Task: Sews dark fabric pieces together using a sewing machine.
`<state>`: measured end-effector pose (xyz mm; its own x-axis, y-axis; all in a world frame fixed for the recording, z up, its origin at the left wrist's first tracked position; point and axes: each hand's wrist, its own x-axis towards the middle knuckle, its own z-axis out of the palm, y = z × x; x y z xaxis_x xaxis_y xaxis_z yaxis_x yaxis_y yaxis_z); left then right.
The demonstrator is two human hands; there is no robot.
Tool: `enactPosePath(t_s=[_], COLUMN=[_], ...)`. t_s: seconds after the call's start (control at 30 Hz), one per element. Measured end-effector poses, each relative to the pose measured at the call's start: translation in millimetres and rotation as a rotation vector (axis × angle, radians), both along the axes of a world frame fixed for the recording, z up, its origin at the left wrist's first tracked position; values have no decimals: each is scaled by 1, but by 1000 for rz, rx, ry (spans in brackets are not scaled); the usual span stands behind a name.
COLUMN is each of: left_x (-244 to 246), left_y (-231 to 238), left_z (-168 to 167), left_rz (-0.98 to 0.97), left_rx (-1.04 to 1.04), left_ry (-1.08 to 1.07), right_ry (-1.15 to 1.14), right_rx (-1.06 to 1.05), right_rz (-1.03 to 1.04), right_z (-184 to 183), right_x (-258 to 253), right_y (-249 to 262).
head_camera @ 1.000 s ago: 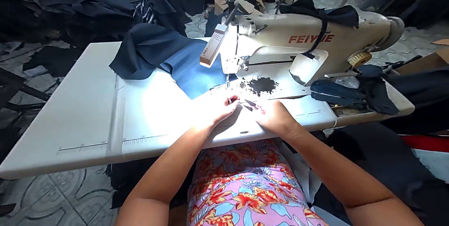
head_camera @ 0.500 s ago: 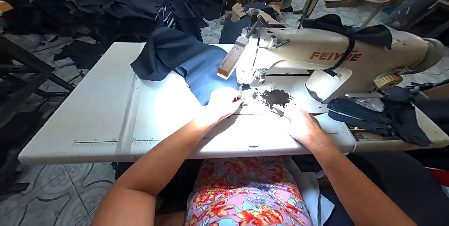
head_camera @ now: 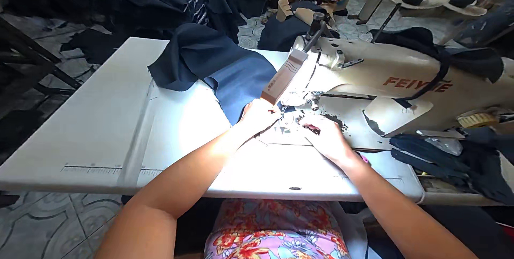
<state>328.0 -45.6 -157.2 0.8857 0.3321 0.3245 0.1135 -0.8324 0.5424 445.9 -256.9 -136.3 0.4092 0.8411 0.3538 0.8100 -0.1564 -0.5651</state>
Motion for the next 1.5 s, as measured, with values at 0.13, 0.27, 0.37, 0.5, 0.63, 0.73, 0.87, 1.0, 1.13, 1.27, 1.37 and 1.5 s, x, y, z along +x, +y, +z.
enactPosePath(t_s=[0.13,0.27,0.37,0.5,0.63,0.73,0.87,1.0,1.13,1.27,1.37,1.5], left_x=[1,3,1,1,6,9,6,10,8,12,11,11], left_y=[1,4,4,4,4,1,-3,-1,-1,0,-1,-2], left_z=[-4,-11,-7,-8,-14,-18,-12,-17,-11,-15,-16,-16], left_rz=[4,11,-20,-35,-8,40,39,40,35,32,33,53], left_rx=[-41,-85,-143,-174,-204,-169,-171,-172,-181,-157,-129,-125], left_ry=[-15,-85,-89,-93,-83,-133,-140,-92,-47,-65,-72,-83], right_ry=[98,332,670,406,501,556,528,478,474,438,433,490], right_rx=[-49,68,196,195,259,252,198,230,251,234,211,231], right_rz=[-114,-164,-152,-41,17,-4,-46,-31,8,-19,-48,-60], right_z=[-7,-13,-12,-15,-23,-25,-18,-20,-20,-14,-13,-13], right_x=[5,4,-1,0,4,4,-1,0,0,-3,-4,-5], right_y=[51,74,72,66,64,64,63,64,64,64,65,67])
